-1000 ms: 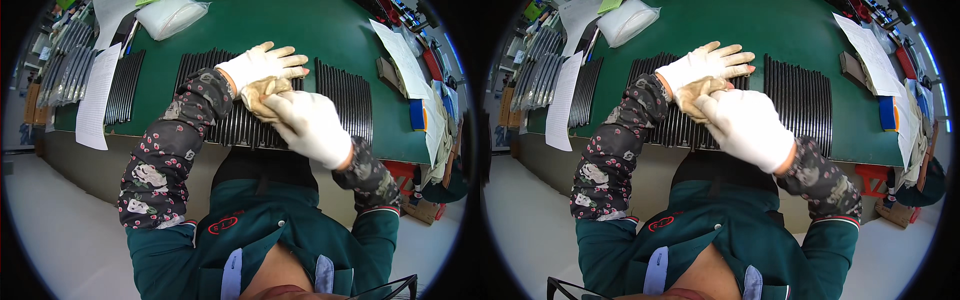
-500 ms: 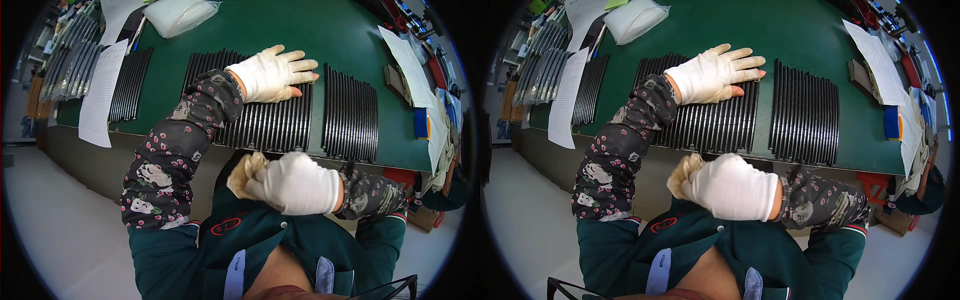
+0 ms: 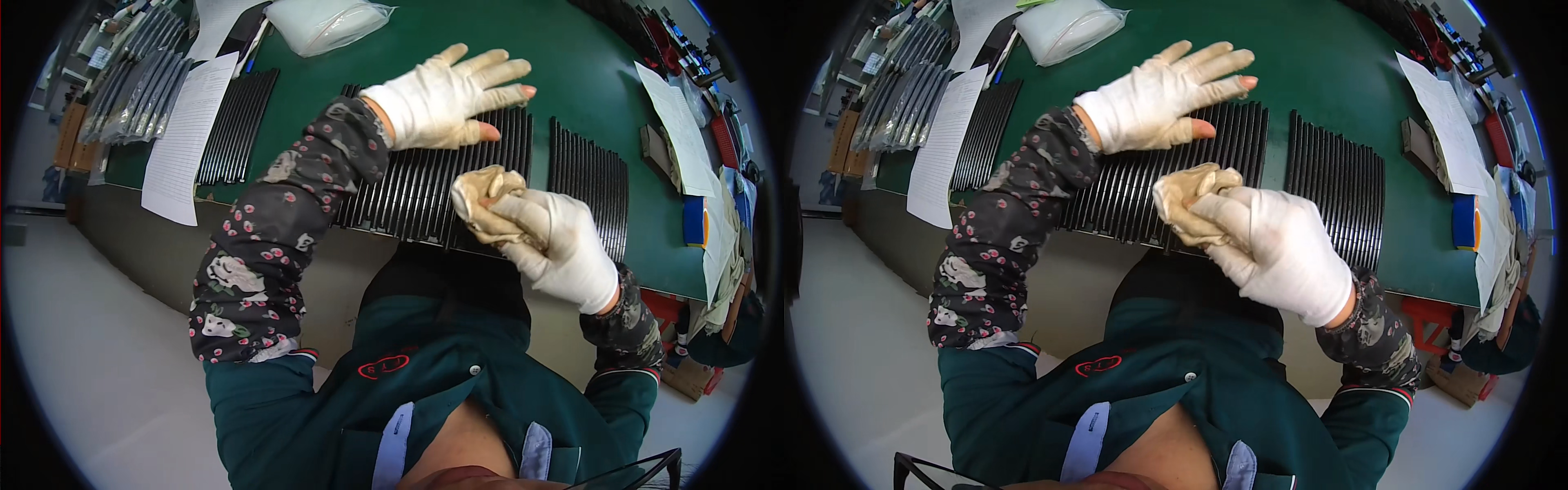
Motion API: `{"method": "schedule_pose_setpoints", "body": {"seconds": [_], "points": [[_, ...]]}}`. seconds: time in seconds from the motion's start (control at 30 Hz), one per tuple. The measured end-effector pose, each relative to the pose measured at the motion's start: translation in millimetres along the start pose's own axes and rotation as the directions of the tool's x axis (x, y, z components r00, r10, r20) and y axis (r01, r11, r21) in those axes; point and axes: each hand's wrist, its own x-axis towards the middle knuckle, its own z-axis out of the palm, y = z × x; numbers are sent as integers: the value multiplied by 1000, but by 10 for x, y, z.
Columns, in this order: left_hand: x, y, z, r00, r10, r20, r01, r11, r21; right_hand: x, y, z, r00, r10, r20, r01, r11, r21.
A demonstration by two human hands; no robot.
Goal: Cleaning and inspecting black hardware components using a cloth and compressed air gun at a manufacturing workstation.
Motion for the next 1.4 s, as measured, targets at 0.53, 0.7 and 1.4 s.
{"method": "schedule_pose_setpoints", "body": {"seconds": [0.53,0.7,1.4], "points": [[-501,-111,36,970,-48,240,39,998,42,634,-277,475,952,-291,-92,282,954,-97],[-464,-85,49,974,-50,223,46,999,24,408,-430,768,889,-359,283,419,888,-190],[-485,-96,51,978,-46,206,46,999,4,487,-457,523,902,-255,350,253,966,51]]}}
